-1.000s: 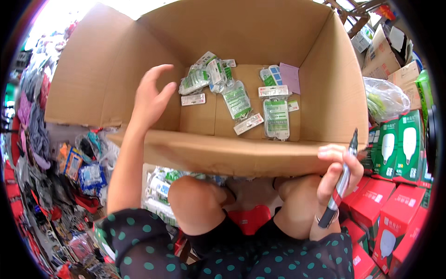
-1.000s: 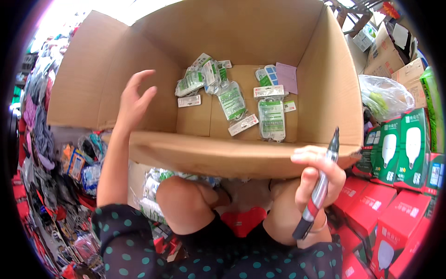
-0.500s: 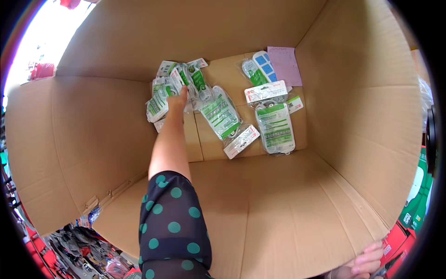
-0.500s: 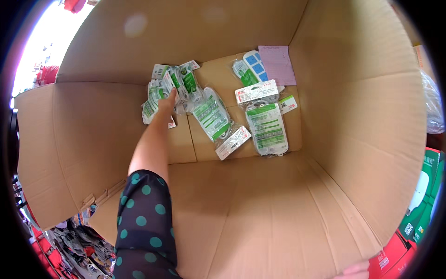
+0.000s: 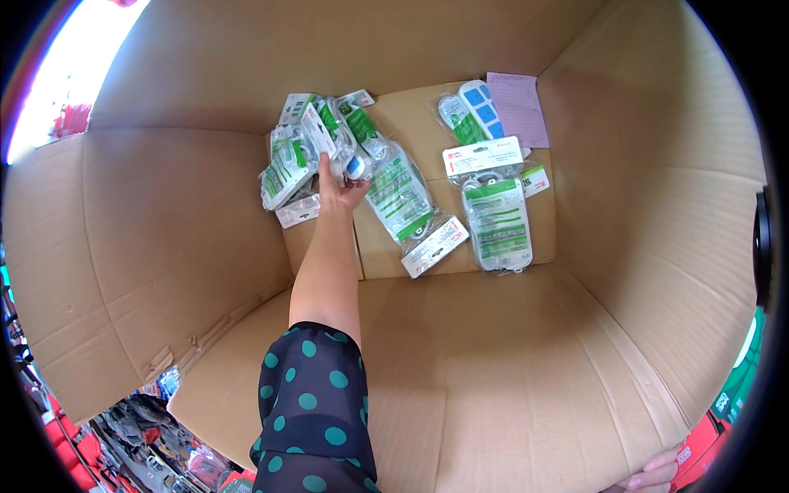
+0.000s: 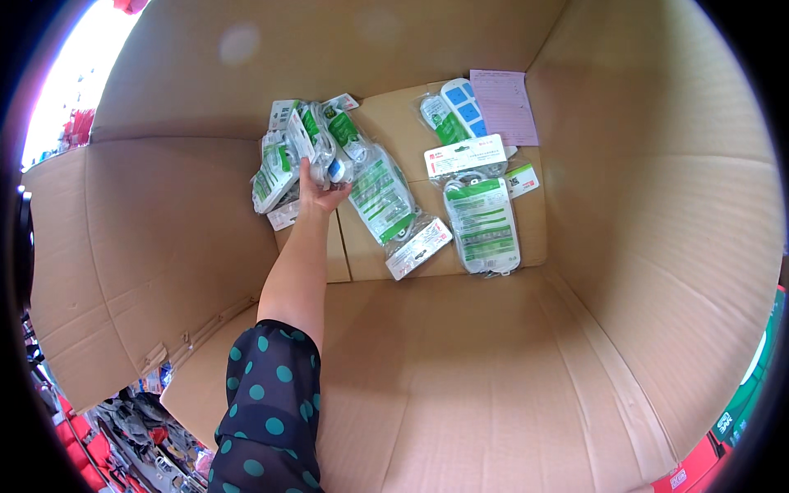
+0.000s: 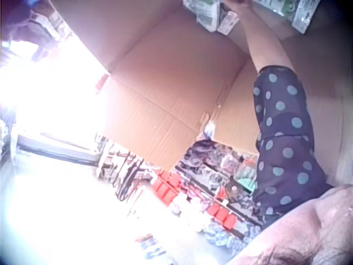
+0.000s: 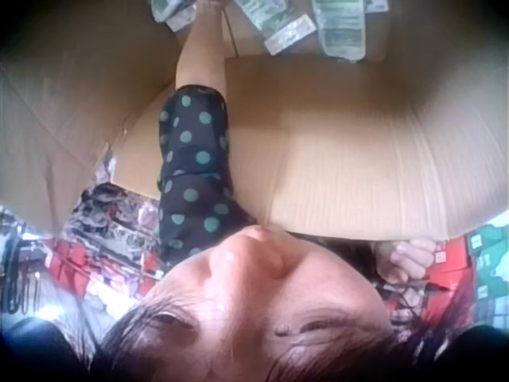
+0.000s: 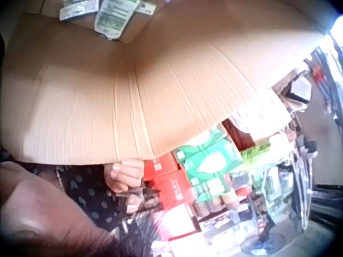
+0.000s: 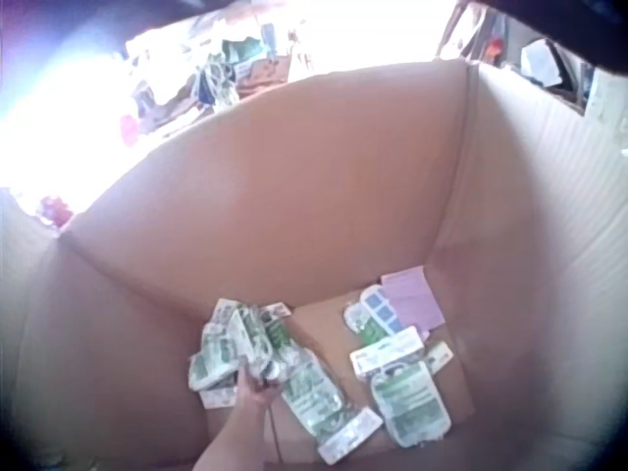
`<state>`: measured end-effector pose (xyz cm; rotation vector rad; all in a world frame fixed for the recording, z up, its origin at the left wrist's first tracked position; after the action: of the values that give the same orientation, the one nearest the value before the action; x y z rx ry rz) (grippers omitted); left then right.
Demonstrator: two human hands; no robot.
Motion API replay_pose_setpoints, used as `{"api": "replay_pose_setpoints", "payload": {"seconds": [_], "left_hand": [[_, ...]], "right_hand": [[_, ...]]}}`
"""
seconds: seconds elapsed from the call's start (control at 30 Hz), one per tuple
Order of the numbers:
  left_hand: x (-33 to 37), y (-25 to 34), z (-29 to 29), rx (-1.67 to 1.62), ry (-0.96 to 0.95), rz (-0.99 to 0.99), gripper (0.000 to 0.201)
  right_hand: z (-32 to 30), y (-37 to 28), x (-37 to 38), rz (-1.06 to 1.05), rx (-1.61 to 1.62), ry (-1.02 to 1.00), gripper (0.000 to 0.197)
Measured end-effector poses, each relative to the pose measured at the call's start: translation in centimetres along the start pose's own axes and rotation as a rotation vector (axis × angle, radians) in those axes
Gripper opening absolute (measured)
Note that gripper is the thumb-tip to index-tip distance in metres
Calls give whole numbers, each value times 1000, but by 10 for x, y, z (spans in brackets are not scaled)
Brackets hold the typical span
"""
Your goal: The person picks up power strips from a large cardboard box, writes on their packaging using a marker, and then places them on the floor next to other boxed items.
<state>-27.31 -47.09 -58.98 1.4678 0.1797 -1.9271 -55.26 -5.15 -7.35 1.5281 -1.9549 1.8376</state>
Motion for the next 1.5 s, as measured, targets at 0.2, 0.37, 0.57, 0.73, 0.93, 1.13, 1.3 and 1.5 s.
{"api": "replay_pose_setpoints", "payload": {"seconds": [0.2, 0.37, 0.57, 0.73, 0.93, 1.13, 1.3, 1.5], "left_hand": [[-16, 12, 37, -69, -167, 78, 52], [-60, 39, 10, 171, 63, 107, 57], [-156, 63, 24, 633, 26, 82, 53], [-286, 101, 44, 936, -224, 116, 49], [-448, 116, 63, 1156, -470, 483, 51], [-623, 69, 32, 1087, -708, 837, 58], [-712, 6, -13, 1161, -853, 952, 60], [-673, -68, -128, 1040, -862, 513, 64]], "right_hand": [[-1, 0, 6, 63, -16, -3, 23], [5, -1, 9, 117, 29, -33, 16], [21, -24, 25, 52, 227, -123, 33], [28, -23, 15, 93, 402, -7, 22], [43, -34, -9, 103, 529, -59, 22], [34, -113, -7, -58, 441, -51, 31], [-10, -176, 0, -280, 490, 12, 43], [21, -209, -25, -26, 164, -545, 35]]}}
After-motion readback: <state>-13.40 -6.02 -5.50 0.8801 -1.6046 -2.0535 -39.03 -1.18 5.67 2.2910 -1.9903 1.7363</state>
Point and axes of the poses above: each hand's wrist, its own x-axis towards the middle knuckle, its own z-axis out of the palm, y = z × x, the point moved 10 cm from there along x, towards the middle knuckle, and after that the axes turned 8 degrees about -y, right-handed, at the moved point
